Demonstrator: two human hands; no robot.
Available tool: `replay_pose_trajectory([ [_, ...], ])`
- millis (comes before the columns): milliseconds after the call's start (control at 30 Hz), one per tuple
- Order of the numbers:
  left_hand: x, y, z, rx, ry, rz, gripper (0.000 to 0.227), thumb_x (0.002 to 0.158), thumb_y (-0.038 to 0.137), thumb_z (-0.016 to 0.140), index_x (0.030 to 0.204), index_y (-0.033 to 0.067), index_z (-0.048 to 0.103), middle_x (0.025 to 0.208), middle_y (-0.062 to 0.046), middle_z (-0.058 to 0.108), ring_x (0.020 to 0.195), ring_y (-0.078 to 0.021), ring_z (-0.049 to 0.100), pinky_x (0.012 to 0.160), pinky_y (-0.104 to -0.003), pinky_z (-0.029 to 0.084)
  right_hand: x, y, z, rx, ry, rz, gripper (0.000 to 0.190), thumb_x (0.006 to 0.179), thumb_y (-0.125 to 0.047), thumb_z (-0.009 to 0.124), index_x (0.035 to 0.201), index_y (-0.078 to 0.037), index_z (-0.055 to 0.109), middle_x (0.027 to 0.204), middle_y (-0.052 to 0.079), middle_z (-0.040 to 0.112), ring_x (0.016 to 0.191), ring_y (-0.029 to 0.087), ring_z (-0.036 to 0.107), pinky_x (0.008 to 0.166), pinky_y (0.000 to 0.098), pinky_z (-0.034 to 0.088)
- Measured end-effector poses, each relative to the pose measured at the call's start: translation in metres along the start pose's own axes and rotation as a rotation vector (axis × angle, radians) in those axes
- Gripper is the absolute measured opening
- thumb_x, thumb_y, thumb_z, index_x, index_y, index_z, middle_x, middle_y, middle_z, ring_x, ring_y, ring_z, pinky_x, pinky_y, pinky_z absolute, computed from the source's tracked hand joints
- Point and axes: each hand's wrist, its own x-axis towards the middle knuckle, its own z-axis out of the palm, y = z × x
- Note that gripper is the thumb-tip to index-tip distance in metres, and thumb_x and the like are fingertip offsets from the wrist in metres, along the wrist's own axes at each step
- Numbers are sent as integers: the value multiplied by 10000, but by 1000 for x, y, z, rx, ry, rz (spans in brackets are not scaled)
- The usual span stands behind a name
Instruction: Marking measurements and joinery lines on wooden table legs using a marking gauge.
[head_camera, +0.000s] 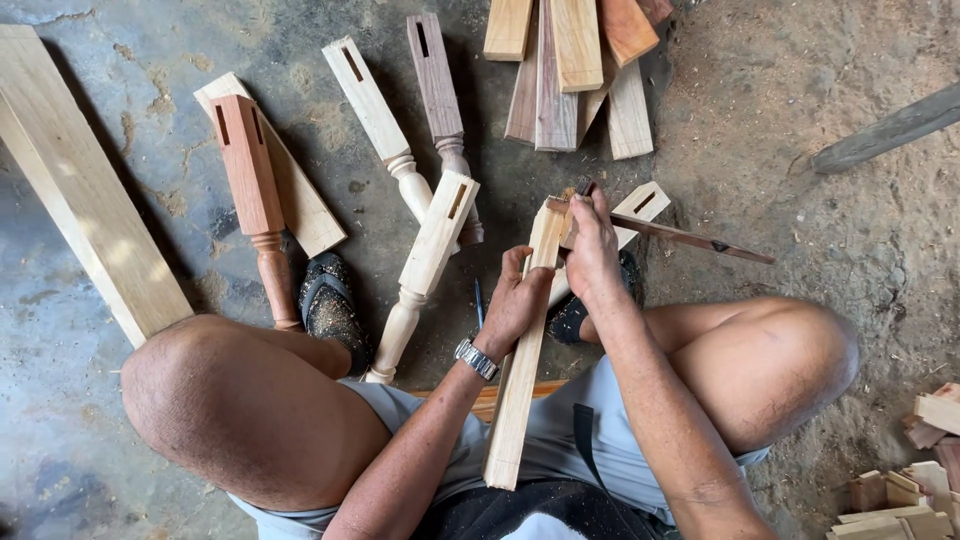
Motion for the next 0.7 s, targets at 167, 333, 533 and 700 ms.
replay_pose_trajectory([
  [167,14,-13,-1,34,-41,112,724,1002,497,497,1615,178,283,1245,-131,707,1108,-167,676,920,-305,523,12,23,-9,-33,-65,-139,615,1030,-358,523,1549,-66,370,1377,194,521,1282,275,542,1066,454,493],
  [333,23,-22,-2,-177,-91,56,640,1029,427,503,1605,205,335,1360,-111,658,1197,-138,617,986,-304,503,-1,33,1,-418,59,-505,625,1093,-404,450,1609,-77,316,1551,190,470,1408,300,489,1164,413,393],
  [533,12,-16,0,-244,-96,48,634,1023,419,494,1606,216,352,1358,-95,661,1147,-124,646,948,-298,530,-8,44,-4,-391,-25,-558,677,1108,-417,443,1624,-34,232,1624,213,341,1487,309,368,1200,392,328],
  [700,-8,3,2,-3,-16,28,646,1006,426,523,1598,227,357,1202,-98,736,1025,-121,680,891,-299,539,-6,26,0,-373,57,-457,637,1084,-404,447,1607,-66,316,1514,189,502,1358,276,505,1145,364,399],
])
